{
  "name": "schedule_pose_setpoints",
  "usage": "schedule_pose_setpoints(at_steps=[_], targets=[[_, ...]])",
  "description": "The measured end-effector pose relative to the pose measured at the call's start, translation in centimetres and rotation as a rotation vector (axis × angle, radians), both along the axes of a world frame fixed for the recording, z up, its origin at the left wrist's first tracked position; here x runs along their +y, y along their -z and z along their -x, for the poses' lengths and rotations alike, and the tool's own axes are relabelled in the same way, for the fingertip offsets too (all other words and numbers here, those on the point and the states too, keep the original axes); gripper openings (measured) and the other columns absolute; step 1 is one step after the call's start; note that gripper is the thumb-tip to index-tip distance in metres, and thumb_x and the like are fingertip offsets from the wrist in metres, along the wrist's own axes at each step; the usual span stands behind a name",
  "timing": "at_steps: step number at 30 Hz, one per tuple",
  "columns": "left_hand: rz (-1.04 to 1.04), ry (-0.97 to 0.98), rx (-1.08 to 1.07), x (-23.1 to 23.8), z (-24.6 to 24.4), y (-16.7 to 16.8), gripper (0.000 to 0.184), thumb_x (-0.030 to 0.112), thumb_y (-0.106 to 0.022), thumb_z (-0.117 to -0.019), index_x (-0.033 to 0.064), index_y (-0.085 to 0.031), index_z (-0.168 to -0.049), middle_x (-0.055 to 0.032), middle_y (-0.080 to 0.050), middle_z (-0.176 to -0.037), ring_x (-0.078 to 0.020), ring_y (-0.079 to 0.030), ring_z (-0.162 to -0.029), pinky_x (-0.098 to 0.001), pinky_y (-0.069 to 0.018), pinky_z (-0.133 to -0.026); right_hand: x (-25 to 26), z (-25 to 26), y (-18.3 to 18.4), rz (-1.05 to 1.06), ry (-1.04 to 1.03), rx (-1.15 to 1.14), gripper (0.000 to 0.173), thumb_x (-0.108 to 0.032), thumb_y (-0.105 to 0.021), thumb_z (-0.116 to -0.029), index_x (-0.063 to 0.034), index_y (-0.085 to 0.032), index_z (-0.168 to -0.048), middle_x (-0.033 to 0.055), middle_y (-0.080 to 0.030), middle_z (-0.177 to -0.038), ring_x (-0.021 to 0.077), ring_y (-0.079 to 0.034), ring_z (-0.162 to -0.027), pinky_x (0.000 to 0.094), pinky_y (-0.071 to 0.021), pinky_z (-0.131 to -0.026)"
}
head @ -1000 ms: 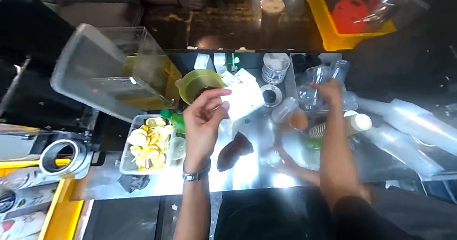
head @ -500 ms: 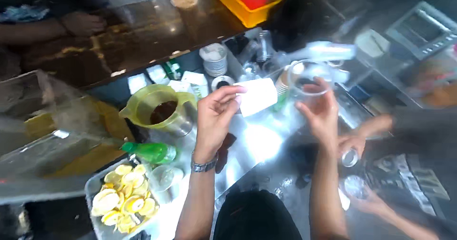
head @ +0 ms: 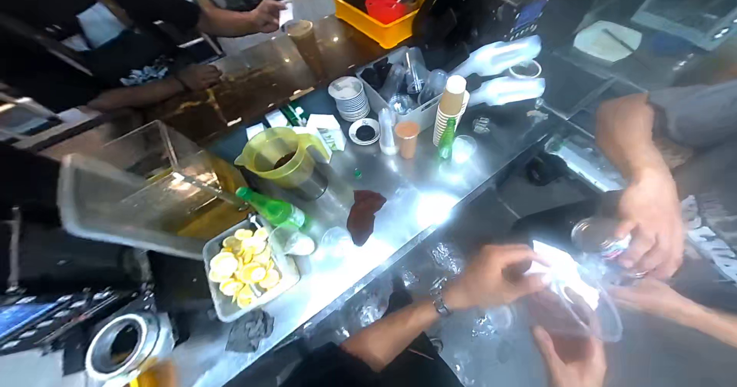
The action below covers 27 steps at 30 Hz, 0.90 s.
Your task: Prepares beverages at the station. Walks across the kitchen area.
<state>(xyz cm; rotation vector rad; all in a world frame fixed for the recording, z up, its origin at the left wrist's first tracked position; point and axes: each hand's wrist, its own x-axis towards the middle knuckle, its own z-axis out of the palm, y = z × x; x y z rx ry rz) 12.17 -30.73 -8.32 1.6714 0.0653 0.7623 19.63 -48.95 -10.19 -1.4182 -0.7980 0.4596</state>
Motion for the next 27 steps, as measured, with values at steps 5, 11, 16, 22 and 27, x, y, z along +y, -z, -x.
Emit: schedule_pose_setpoints(at_steps=[5, 11, 16, 22, 27], targets=[[0.039, -0.047, 0.078, -2.7, 4.5, 2.2, 0.088, 0.047, -0.076, -0.0859, -0.0171, -0.048, -0.139, -0.0261, -0.063, -0.130, -0.0214, -0.066, -0.117, -0.0357, -0.0542, -0.102, 0.8, 2.4, 1.1, 0.071, -0.052, -0.135, 0.084, -0.032, -0.081, -0.0839, 0.0088, -0.040, -0.145, 0.0100, -0.067, -0.128, 0.0143, -0.066, -0.117, 0.0309, -0.0585, -0.098], [0.044, -0.515, 0.062, 1.5, 13.6, 1.2, 0.097, 0.044, -0.091, -0.0716, -0.0135, -0.050, -0.138, -0.0227, -0.065, -0.128, -0.0235, -0.066, -0.119, -0.0403, -0.0552, -0.105, 11.3, 2.6, -1.3, 0.171, -0.662, -0.425, 0.093, -0.042, -0.084, -0.0820, -0.0012, -0.040, -0.153, 0.0126, -0.058, -0.143, 0.0171, -0.056, -0.132, 0.0350, -0.0500, -0.111], [0.103, -0.852, 0.024, 3.2, 22.5, 3.8, 0.098, 0.044, -0.091, -0.0725, -0.0137, -0.048, -0.139, -0.0197, -0.062, -0.135, -0.0218, -0.065, -0.120, -0.0393, -0.0557, -0.105, 23.3, 3.7, 1.7, 0.378, -1.094, -0.458, 0.079, -0.041, -0.079, -0.0878, -0.0063, -0.047, -0.151, 0.0126, -0.062, -0.138, 0.0188, -0.062, -0.125, 0.0374, -0.0520, -0.105], [0.191, -0.947, 0.037, 7.8, 26.6, 7.1, 0.094, 0.042, -0.089, -0.0763, -0.0151, -0.047, -0.139, -0.0200, -0.061, -0.136, -0.0235, -0.065, -0.121, -0.0391, -0.0565, -0.105, 38.3, 4.6, 4.7, 0.577, -0.978, -0.511, 0.048, -0.027, -0.071, -0.0972, -0.0019, -0.061, -0.137, 0.0214, -0.066, -0.130, 0.0351, -0.065, -0.117, 0.0531, -0.0526, -0.100], [0.161, -0.866, 0.185, 14.5, 27.6, 6.0, 0.094, 0.048, -0.088, -0.0761, -0.0109, -0.051, -0.139, -0.0189, -0.062, -0.136, -0.0202, -0.063, -0.124, -0.0362, -0.0545, -0.106, 59.2, 1.9, 4.8, 0.608, -0.582, -0.948, 0.068, -0.029, -0.079, -0.0890, -0.0090, -0.052, -0.148, 0.0305, -0.044, -0.150, 0.0560, -0.049, -0.130, 0.0748, -0.0452, -0.095]])
